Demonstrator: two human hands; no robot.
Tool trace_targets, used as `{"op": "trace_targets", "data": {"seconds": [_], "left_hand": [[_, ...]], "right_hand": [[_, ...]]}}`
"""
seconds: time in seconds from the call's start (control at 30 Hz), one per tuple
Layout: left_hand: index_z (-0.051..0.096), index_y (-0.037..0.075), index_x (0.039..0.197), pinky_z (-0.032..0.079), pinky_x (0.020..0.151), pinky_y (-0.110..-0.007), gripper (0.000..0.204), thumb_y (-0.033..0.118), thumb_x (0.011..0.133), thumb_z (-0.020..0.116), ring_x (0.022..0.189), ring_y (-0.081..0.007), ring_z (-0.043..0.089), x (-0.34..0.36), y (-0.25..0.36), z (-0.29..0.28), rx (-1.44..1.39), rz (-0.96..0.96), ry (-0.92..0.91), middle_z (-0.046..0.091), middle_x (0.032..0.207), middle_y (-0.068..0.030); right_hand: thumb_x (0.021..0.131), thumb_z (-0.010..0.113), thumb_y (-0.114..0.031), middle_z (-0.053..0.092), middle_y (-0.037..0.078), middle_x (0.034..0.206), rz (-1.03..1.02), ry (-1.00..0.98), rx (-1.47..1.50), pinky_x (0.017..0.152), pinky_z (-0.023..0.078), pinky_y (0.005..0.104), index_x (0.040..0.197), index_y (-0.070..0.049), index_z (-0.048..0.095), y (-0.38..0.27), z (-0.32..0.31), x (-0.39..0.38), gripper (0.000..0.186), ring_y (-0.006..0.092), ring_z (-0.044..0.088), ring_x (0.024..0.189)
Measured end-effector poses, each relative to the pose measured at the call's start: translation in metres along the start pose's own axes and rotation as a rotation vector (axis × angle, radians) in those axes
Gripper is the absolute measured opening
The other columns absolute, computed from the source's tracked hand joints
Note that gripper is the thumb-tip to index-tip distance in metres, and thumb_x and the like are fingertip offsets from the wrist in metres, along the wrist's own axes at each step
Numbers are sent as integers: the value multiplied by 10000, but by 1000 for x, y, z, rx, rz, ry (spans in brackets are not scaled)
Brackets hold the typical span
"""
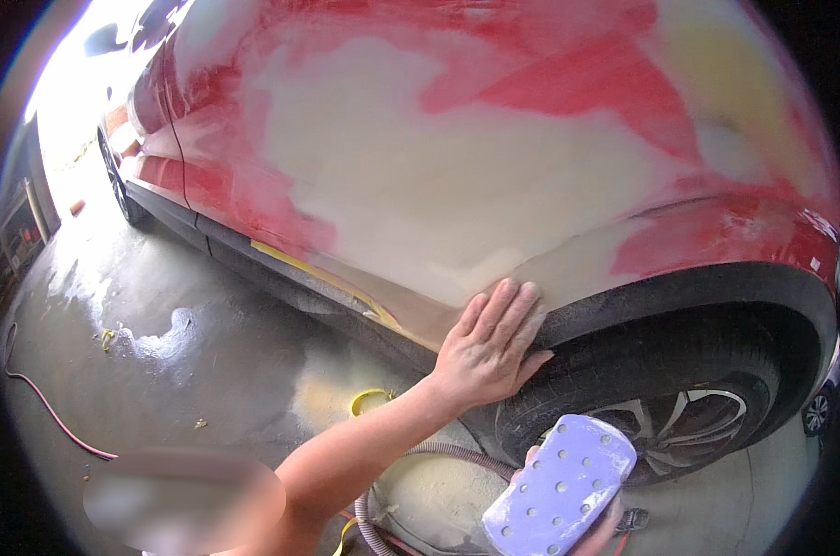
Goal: The person sands the rear quarter panel of a red car using a yellow sanding block. They repeatedly rub the surface, pause to feel the texture, and briefly walk away to retrieve a red sanding disc before returning to continue sanding the same area.
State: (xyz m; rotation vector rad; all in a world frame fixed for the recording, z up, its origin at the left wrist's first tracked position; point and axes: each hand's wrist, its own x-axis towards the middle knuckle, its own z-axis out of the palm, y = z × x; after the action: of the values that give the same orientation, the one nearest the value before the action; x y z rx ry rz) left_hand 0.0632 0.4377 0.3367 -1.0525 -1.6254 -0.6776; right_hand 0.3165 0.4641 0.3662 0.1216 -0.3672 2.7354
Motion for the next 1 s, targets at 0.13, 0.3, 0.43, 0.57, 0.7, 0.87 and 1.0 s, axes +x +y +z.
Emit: {"op": "trace_targets", "data": {"seconds": [0.13, 0.3, 0.43, 0.57, 0.7, 0.87, 1.0], "left_hand": [[603, -117, 1226, 315, 1143, -623, 713, 428, 806, 790, 1400, -539, 394, -29, 0, 10, 11, -58, 22, 480, 1430, -345], [552, -139, 1256, 282, 1154, -640, 750, 434, 822, 768, 1406, -582, 351, -62, -1, 15, 68, -152, -31, 418, 1467, -371], [606, -26, 1309, 259, 1202, -527, 720, 473, 814, 762, 1454, -428, 354, -77, -3, 22, 56, -190, -49, 457, 1494, -240], [593, -62, 1277, 329, 1120, -591, 742, 485, 806, 765, 1365, -493, 417, -86, -10, 18, 46, -114, -84, 461, 1450, -278], [621, -31, 1263, 389, 1064, -583, 733, 510, 792, 773, 1326, -478, 456, -93, -29, 5, 27, 22, -144, 504, 1417, -249], [545, 102, 1439, 221, 1205, -448, 674, 527, 920, 616, 1466, -272, 341, -70, -50, -3, -8, 217, -196, 453, 1543, -81], [306, 153, 1612, 81, 1281, -391, 681, 481, 1028, 428, 1569, -178, 162, -53, -69, -12, 99, 400, -211, 239, 1690, 11]], "right_hand": [[953, 506, -592, 482, 161, 1544, 12, 81, 182, 1141, 379, 589, 1545, -78, 419, 3, 16, 6, 789, 399, 478, 1387], [949, 516, -631, 416, 171, 1589, 111, 5, 267, 1156, 348, 594, 1580, -76, 344, 11, 1, 12, 858, 396, 440, 1419], [969, 496, -617, 405, 169, 1597, 116, 126, 226, 1172, 325, 587, 1583, -74, 339, 22, 9, 14, 835, 391, 416, 1436], [970, 492, -620, 406, 169, 1596, 147, 140, 240, 1183, 310, 585, 1584, -71, 336, 26, 7, 17, 838, 393, 408, 1440], [971, 492, -621, 410, 172, 1591, 152, -40, 318, 1182, 314, 585, 1585, -69, 330, 30, 2, 20, 842, 397, 414, 1434], [966, 492, -631, 377, 165, 1612, 51, -17, 238, 1180, 324, 591, 1599, -73, 294, 56, 13, 28, 866, 405, 413, 1435], [948, 563, -497, 434, 228, 1528, -293, -2, -466, 1062, 419, 563, 1536, -97, 394, 87, 7, 38, 730, 426, 504, 1314]]}}
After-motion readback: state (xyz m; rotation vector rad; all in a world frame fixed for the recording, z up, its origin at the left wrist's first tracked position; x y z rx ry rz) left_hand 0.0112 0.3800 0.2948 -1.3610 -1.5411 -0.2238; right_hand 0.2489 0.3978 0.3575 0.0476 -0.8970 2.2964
